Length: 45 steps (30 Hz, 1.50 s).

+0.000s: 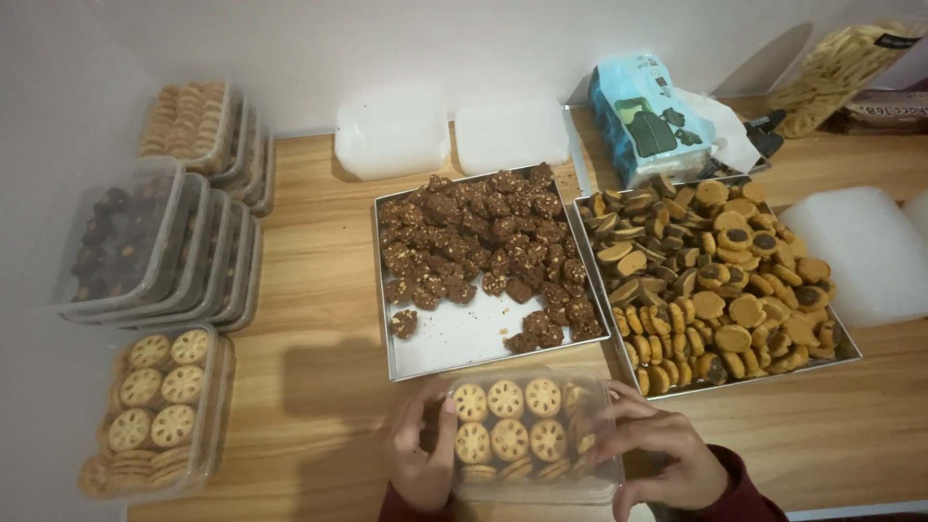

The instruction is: Packaging round cookies from a tray into a clear plastic container.

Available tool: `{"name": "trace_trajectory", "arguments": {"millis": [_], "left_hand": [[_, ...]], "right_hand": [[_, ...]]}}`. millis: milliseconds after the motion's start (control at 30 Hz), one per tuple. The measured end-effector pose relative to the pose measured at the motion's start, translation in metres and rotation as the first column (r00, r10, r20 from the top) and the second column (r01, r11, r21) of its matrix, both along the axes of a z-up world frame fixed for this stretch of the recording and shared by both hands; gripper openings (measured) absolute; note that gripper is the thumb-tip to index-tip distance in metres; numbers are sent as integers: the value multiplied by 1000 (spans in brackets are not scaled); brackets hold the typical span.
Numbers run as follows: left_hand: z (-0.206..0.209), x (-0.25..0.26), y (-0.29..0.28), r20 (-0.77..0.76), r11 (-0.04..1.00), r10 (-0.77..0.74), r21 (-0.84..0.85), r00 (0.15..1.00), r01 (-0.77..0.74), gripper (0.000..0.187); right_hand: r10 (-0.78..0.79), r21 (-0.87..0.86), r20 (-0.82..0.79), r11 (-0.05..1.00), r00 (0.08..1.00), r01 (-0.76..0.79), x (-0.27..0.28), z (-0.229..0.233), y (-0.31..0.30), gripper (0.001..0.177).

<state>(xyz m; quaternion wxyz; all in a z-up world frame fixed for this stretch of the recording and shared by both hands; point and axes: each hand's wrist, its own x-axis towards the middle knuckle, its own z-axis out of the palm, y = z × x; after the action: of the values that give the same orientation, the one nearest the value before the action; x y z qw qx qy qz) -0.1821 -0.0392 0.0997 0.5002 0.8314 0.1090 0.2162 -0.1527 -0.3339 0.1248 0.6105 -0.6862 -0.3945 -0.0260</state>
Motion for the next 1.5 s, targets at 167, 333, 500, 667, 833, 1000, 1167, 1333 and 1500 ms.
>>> {"name": "trace_trajectory", "arguments": {"millis": [167, 333, 500, 667, 833, 1000, 1167, 1333, 1500], "left_hand": [[6, 1, -1, 100, 997, -64, 44, 993, 60, 23], [3, 2, -2, 85, 994, -56, 100, 995, 47, 28], [-8, 0, -2, 98, 969, -86, 241, 991, 61, 32], [-8, -1, -1, 0, 964, -76, 255, 997, 73, 35], [1, 1, -3, -29, 904, -56, 422, 998, 63, 37], [13, -1, -10, 28, 825, 30, 563, 999, -40, 38], [-35, -5, -11, 113, 762, 180, 612, 977, -211, 29], [6, 1, -8, 182, 916, -36, 400, 983, -41, 29], [-13, -4, -10, -188, 996, 51, 85, 981, -35, 27]], "right_hand": [[1, -24, 20, 1000, 1000, 0, 2, 5, 2, 42], [-11, -63, 64, 998, 998, 15, 3, 8, 3, 41], [-30, -47, 79, 998, 996, 34, 3, 5, 1, 44], [-39, -37, 60, 998, 997, 41, 3, 7, 2, 43], [-47, -54, 72, 997, 996, 51, 3, 2, 0, 46], [-127, -36, 2, 991, 992, 127, -8, -2, 2, 46], [-239, -62, 33, 969, 970, 241, -24, -9, 2, 43], [-341, -28, 22, 939, 940, 342, -38, -23, 6, 41], [-501, -12, 20, 865, 865, 501, -52, -39, 7, 32]]}}
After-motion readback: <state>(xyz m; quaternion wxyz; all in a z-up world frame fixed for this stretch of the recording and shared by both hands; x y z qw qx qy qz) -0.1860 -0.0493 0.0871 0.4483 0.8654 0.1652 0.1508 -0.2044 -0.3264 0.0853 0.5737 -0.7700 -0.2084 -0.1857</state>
